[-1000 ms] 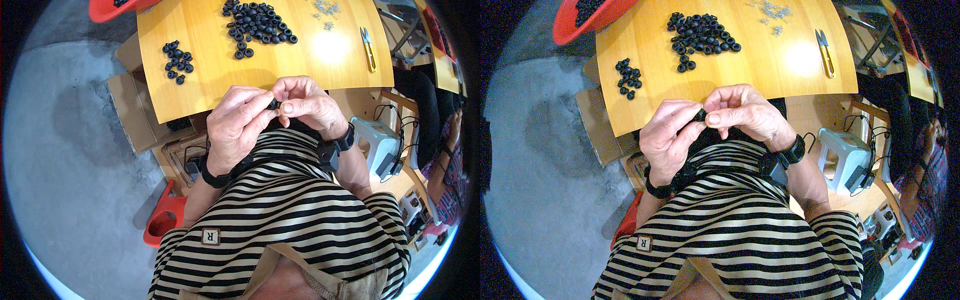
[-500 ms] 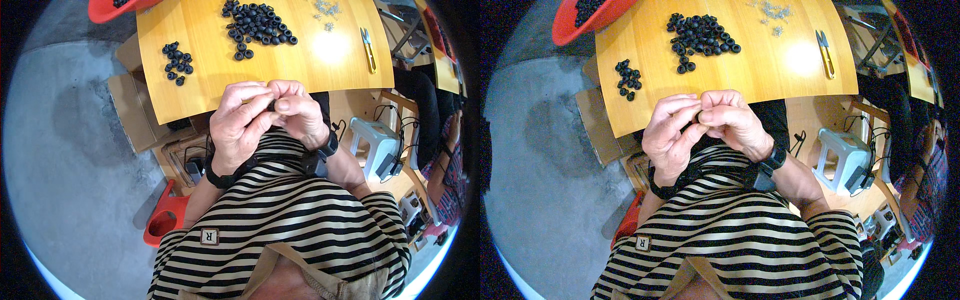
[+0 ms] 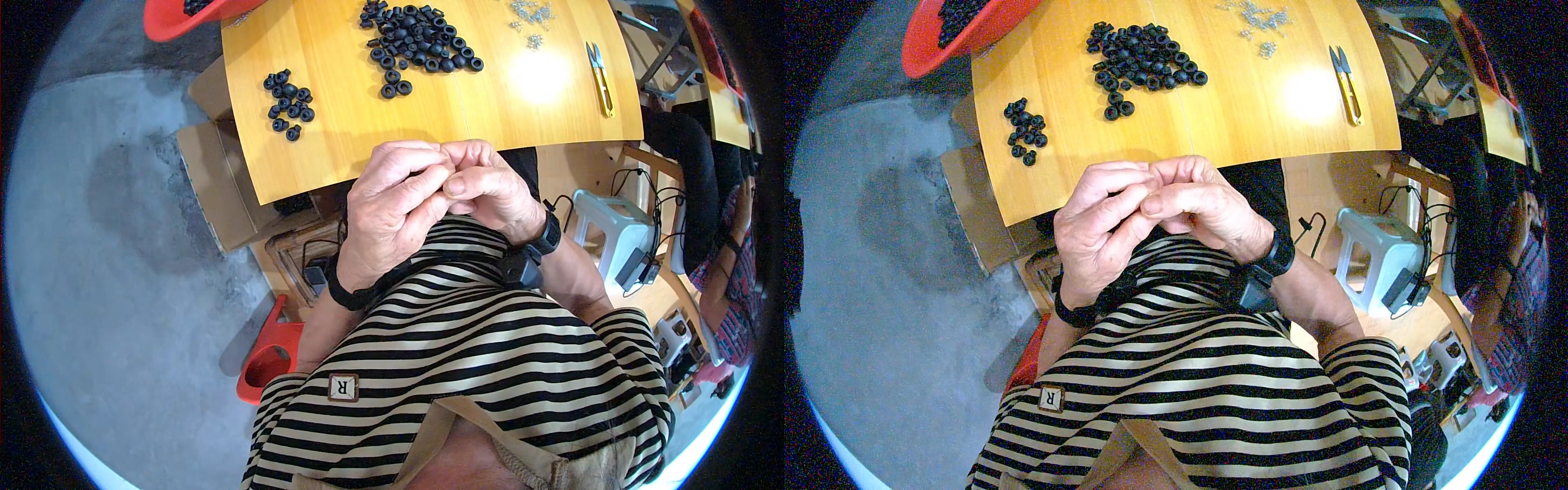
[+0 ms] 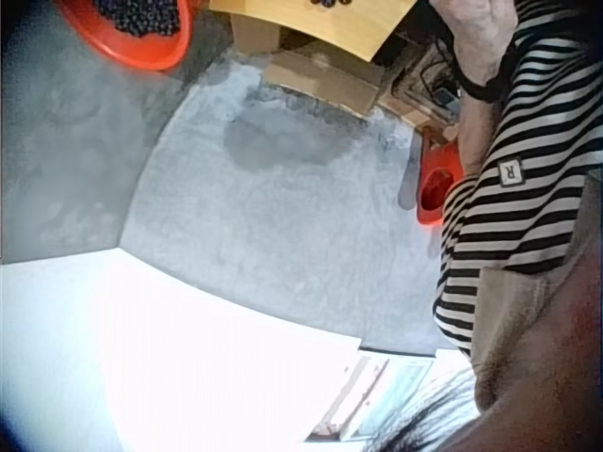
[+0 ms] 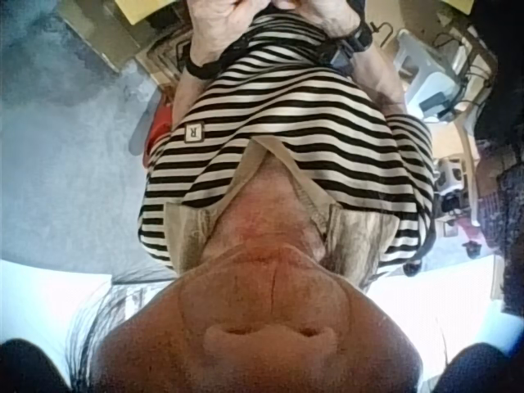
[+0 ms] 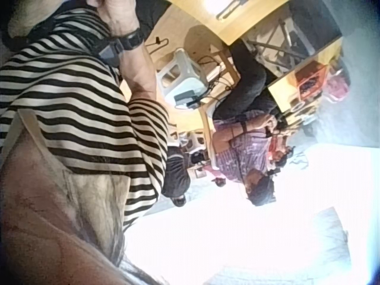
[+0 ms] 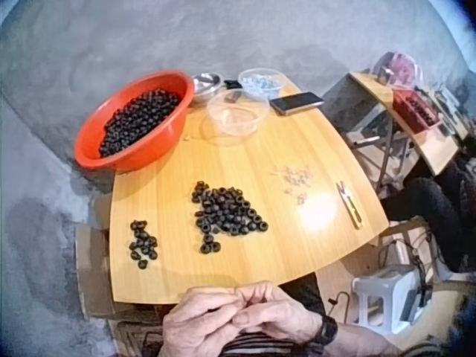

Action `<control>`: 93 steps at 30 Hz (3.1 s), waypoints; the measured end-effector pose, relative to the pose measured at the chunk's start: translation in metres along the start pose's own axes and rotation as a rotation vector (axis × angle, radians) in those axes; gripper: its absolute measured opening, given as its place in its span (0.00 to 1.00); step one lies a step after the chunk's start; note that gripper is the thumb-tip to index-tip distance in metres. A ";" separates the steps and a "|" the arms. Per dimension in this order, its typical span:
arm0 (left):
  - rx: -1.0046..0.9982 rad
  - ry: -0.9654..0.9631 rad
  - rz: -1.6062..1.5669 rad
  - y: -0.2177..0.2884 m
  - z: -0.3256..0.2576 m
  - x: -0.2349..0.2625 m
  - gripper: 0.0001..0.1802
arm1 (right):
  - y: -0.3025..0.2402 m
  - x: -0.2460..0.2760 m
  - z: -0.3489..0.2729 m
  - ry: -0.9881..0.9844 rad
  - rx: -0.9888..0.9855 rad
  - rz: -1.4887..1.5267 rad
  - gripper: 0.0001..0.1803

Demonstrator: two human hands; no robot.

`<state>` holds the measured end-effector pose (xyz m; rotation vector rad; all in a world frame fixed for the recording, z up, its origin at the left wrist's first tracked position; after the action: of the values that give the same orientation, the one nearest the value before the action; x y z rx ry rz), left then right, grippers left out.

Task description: Assembling small plastic parts and metal inserts at a workshop table.

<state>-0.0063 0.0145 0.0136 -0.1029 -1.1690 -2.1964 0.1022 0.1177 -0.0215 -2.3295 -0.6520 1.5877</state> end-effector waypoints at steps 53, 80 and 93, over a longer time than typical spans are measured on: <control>0.148 0.021 0.033 0.011 0.008 0.006 0.18 | 0.017 0.002 0.006 -0.098 -0.041 0.270 0.17; 0.239 0.092 0.105 0.016 0.003 0.010 0.16 | 0.010 -0.008 0.004 0.173 0.163 -0.186 0.21; 0.189 0.005 0.277 0.018 0.003 0.008 0.16 | -0.008 -0.010 -0.009 0.406 0.365 -0.640 0.12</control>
<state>-0.0030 0.0059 0.0315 -0.1682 -1.2717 -1.8373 0.1055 0.1205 -0.0069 -1.8275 -0.8132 0.8360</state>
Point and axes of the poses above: each hand's wrist, its own z-axis towards the middle knuckle, its own x-axis out of the back of the hand, y = z × x, the point moved 2 cm from there along z, towards the middle knuckle, and after that the axes turned 12 degrees about -x, right-handed, at the moved point
